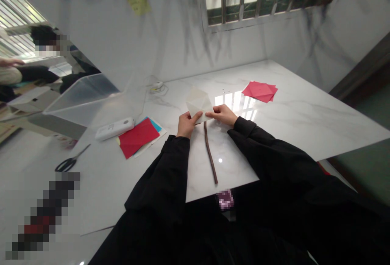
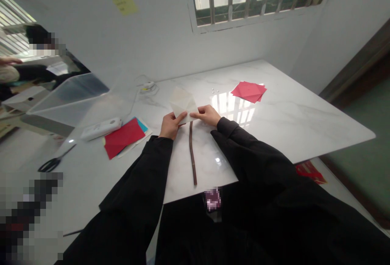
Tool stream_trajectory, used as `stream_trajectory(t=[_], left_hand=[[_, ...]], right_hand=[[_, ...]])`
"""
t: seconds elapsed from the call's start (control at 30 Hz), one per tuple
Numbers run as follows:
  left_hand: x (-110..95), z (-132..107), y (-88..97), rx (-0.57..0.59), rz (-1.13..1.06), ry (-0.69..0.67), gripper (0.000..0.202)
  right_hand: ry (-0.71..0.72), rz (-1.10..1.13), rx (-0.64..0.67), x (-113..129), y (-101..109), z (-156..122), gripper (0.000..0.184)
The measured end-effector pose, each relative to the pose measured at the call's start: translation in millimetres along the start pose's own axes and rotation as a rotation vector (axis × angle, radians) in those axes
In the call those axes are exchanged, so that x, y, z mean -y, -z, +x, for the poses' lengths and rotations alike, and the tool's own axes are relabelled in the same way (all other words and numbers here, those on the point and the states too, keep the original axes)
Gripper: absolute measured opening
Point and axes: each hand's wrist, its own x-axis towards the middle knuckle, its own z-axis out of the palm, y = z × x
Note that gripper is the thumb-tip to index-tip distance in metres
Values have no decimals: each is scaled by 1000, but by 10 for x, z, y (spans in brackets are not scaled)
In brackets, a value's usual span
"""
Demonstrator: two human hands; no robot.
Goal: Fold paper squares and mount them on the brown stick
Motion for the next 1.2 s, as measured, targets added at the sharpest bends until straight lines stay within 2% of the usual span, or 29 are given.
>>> stream_trajectory(t=[0.57,0.83,1.07,1.2], left_hand=[[-43,-16,-8,-20,45,38,65],[-95,-36,-16,100,34,49,57],[-83,-30,-21,-21,-45,43,57],[-94,-29,-17,6,-16,55,57]], right_hand=[[-2,-8,-3,34,-10,-2,53],[-24,127,-211,27,-31,20,57],[-70,152,-220,42,-70,1,51],[-77,199,-232,50,-57,-1,46]])
